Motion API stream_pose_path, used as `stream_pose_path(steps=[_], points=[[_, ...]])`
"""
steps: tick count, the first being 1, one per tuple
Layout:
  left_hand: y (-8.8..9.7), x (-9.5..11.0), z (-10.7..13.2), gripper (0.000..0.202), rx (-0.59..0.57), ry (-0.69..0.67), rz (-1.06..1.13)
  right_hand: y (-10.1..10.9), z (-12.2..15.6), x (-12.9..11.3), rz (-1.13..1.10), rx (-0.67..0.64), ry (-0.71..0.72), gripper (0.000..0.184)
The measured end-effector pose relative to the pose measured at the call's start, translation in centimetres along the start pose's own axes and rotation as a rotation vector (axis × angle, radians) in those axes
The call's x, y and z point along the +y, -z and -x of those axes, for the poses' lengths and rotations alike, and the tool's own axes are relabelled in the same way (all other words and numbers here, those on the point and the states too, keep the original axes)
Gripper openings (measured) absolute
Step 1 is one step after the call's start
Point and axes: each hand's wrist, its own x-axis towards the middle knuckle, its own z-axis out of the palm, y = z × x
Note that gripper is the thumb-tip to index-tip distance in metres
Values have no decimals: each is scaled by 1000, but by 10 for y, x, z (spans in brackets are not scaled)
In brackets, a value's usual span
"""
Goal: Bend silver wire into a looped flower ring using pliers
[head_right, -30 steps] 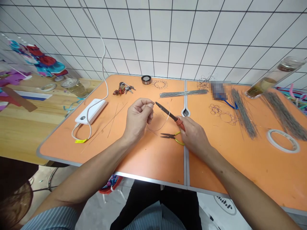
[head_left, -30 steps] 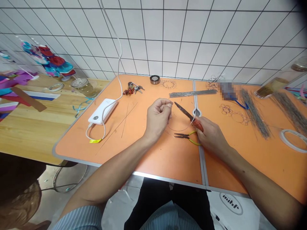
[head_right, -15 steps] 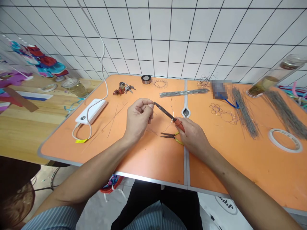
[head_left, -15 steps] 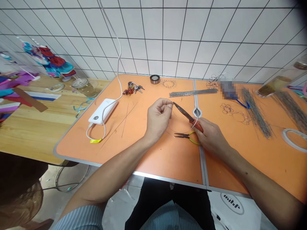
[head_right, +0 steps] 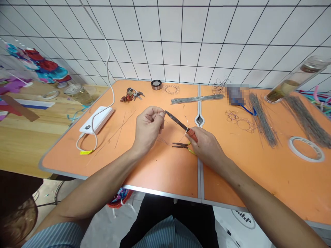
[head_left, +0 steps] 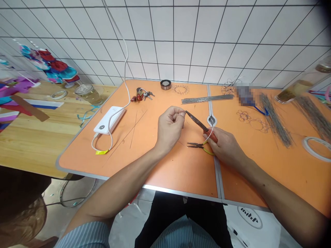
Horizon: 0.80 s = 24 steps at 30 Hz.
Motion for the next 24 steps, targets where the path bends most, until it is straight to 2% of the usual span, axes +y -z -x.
stream_pose_path(steps=[4, 8, 13, 20, 24], points=[[0, 1, 1, 11, -2, 4, -3, 0, -1, 1, -7, 1, -6, 28], [0, 1, 1, 11, -1, 14, -4, -1, 1, 2, 16, 25, -6, 37], [-1, -2, 1, 12, 11, 57, -7, -2, 2, 5, 65, 56, 17, 38], [-2, -4, -1, 11, 12, 52, 18, -10, 0, 11, 175, 115, 76, 22], [-1, -5, -1, 8, 1, 53, 38, -12, -1, 13, 232, 167, 123, 25]])
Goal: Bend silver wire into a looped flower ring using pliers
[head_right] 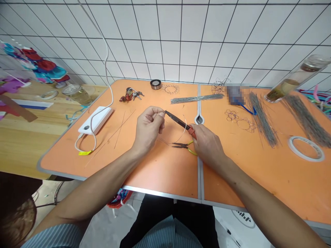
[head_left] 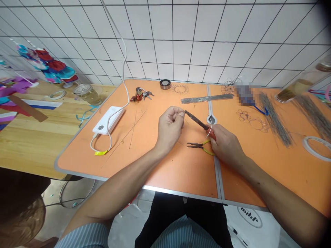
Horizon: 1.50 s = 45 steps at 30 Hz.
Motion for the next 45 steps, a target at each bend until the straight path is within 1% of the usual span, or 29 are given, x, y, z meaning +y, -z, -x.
stream_pose_path(steps=[6, 9, 14, 19, 24, 29, 34, 38, 45], points=[[0, 3, 4, 8, 6, -34, -19, -2, 1, 7, 88, 37, 44, 34], [-1, 4, 4, 10, 8, -39, -29, -4, 2, 9, 88, 70, 69, 36], [-1, 5, 4, 11, 0, -46, -24, -5, 2, 8, 75, 86, 84, 37], [-1, 5, 4, 10, -4, -34, -24, -2, 2, 5, -5, 30, 40, 31], [-1, 4, 5, 10, -1, -21, -12, 0, 0, 0, -120, -27, 21, 17], [-2, 3, 5, 11, -3, -19, -9, 2, -1, -5, -212, -59, 0, 23], [-2, 3, 4, 10, 7, -21, -10, 6, -1, -9, -288, -128, -49, 25], [-1, 3, 4, 9, 13, -17, -19, 11, 0, -13, -313, -164, -94, 28], [-2, 3, 5, 9, 21, -14, -33, 16, 0, -20, -317, -181, -110, 33]])
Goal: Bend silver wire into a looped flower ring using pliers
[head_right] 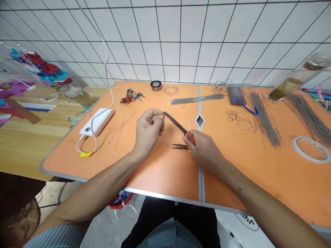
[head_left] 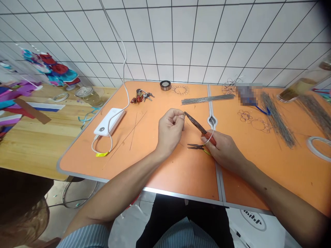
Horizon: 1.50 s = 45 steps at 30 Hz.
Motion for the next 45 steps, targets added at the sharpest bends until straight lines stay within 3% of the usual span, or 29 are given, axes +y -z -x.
stream_pose_path(steps=[7, 14, 29, 45], points=[[-1, -1, 1, 8, 0, 19, 22, -2, 2, 4, 19, 40, -7, 36], [-2, -3, -1, 10, -11, 69, 43, -5, 2, 13, 158, 60, -1, 19], [1, 10, -2, 6, -18, 117, 159, -2, -8, 24, 126, 57, 47, 26], [0, 8, -6, 12, -103, 308, 268, -3, -5, 34, 218, 96, 146, 20]])
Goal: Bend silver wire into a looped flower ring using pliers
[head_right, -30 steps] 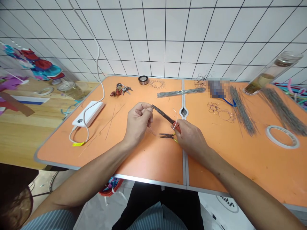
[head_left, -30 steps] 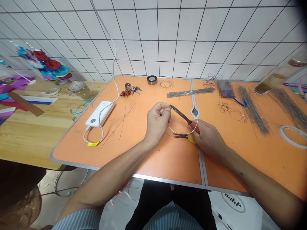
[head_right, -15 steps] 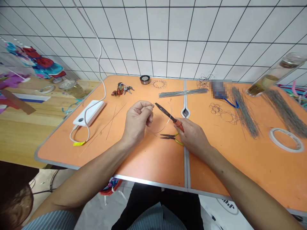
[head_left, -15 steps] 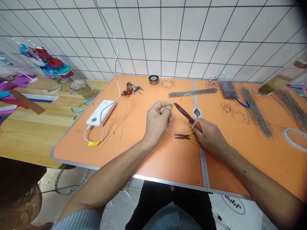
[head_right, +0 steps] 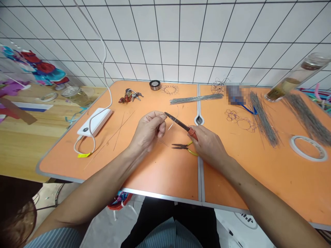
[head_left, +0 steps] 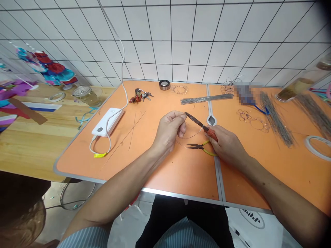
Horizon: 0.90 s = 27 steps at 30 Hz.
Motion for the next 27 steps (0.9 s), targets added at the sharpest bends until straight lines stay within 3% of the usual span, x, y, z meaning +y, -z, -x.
stream_pose_path(steps=[9, 19, 27], points=[[0, -2, 1, 13, -14, 59, -67, 0, -1, 3, -5, 11, 30, 23], [0, -2, 0, 16, -9, 72, -83, 5, -3, 0, -51, -85, -43, 21], [-1, -3, 2, 15, -16, 70, -81, 8, -4, -7, -64, -63, -83, 35]])
